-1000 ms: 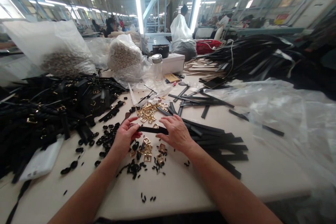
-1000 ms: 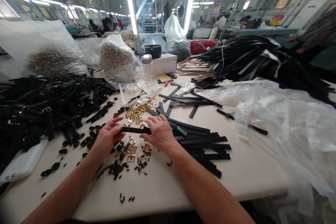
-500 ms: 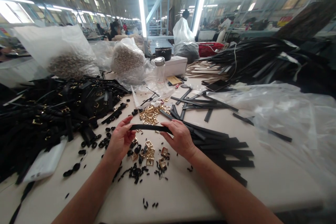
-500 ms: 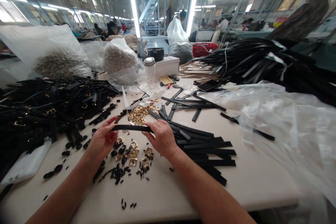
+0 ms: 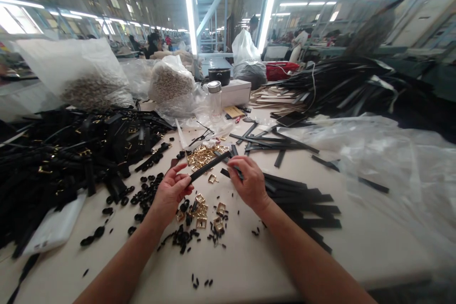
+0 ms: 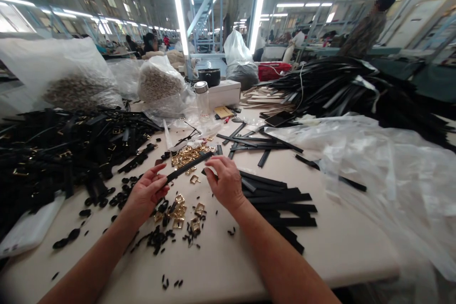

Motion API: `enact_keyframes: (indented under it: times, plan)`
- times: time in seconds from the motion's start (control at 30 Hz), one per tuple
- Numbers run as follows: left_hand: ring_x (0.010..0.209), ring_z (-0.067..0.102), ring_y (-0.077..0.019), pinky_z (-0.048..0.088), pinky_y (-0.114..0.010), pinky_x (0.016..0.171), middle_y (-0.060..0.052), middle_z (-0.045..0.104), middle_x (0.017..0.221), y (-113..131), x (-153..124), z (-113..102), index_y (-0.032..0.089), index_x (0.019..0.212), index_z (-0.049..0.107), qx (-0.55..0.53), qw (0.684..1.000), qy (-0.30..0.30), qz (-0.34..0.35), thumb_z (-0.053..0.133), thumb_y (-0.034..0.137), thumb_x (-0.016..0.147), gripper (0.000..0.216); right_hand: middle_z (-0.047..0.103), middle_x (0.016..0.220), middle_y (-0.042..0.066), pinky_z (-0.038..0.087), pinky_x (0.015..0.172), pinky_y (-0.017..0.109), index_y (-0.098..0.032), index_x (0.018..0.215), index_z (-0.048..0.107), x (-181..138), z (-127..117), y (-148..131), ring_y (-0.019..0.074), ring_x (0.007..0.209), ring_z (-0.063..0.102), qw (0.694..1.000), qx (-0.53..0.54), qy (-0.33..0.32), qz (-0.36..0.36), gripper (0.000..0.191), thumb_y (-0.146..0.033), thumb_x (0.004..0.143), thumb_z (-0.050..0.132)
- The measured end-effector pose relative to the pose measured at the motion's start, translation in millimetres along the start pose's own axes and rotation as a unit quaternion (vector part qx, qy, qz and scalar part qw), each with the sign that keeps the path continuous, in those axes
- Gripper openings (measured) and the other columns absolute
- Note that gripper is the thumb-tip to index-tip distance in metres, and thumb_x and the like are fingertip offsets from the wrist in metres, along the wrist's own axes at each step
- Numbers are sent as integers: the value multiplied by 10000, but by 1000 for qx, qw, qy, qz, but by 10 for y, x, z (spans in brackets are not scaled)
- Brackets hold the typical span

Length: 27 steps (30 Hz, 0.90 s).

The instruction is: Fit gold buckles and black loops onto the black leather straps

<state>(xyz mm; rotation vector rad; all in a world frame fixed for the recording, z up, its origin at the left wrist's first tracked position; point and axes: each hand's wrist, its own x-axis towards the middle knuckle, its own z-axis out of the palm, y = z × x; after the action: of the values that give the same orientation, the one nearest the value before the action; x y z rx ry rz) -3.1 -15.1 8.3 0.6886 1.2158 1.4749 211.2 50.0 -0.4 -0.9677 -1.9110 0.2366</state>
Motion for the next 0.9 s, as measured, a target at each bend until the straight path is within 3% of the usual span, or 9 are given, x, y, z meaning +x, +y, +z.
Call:
enact_keyframes:
  times: [0.1,0.17,0.2,0.3,0.33,0.4,0.5,0.73,0.9]
  plan:
    - [550,613,-64,498,-158,541,42,607,762,16,-6,6,184,1159,598,-13,1000,-6,-13,808,253,641,563,690,800,53,505,762,322,-187,837,682,-58,75,-70,180,767,643,986,106,-121,44,236,-318,938,513]
    - [554,611,-63,497,-158,545,42,607,768,22,-39,22,190,1195,581,-6,999,-26,-26,801,248,656,585,716,865,62,519,734,304,-179,925,692,-99,156,-109,171,775,660,950,229,-174,121,273,-394,930,523]
    - [553,608,-65,497,-163,545,44,603,761,21,-60,31,193,1210,572,3,999,-40,-34,796,248,666,591,721,890,68,528,694,290,-171,964,686,-113,194,-122,165,757,667,917,303,-189,175,320,-447,916,531]
    - [528,586,-74,468,-169,507,54,580,704,5,-120,57,194,1241,553,36,994,-85,-51,774,248,697,590,707,791,54,489,495,220,-150,1007,663,-117,253,-133,119,562,630,791,474,-170,347,471,-580,841,572]
    - [524,579,-76,456,-171,497,54,575,693,-2,-135,63,195,1248,551,43,993,-97,-54,765,247,706,585,691,733,39,458,448,197,-145,991,665,-108,255,-129,99,500,594,759,499,-149,390,480,-585,808,608]
    - [534,575,-80,446,-177,498,46,582,705,-11,-155,73,201,1257,550,42,991,-112,-56,753,238,714,581,649,627,9,407,397,166,-135,905,674,-91,247,-113,66,425,526,725,517,-104,443,433,-538,748,688]
    - [554,579,-88,451,-193,518,31,592,734,-3,-168,89,200,1243,561,31,991,-118,-62,741,241,717,558,628,580,-2,396,382,148,-126,800,671,-89,249,-90,54,413,510,706,518,-83,476,374,-476,691,749]
    - [539,570,-95,442,-204,519,38,570,682,51,-181,99,188,1204,581,26,992,-121,-39,716,260,727,501,648,605,1,437,418,157,-123,834,675,-130,295,-94,61,441,550,687,531,-121,482,406,-507,721,739]
    - [567,611,-126,471,-228,538,13,627,700,7,-207,63,204,1225,575,76,979,-180,-49,723,263,749,501,718,790,33,561,659,243,-156,909,632,-112,271,-90,123,688,684,650,601,-69,459,350,-456,770,745]
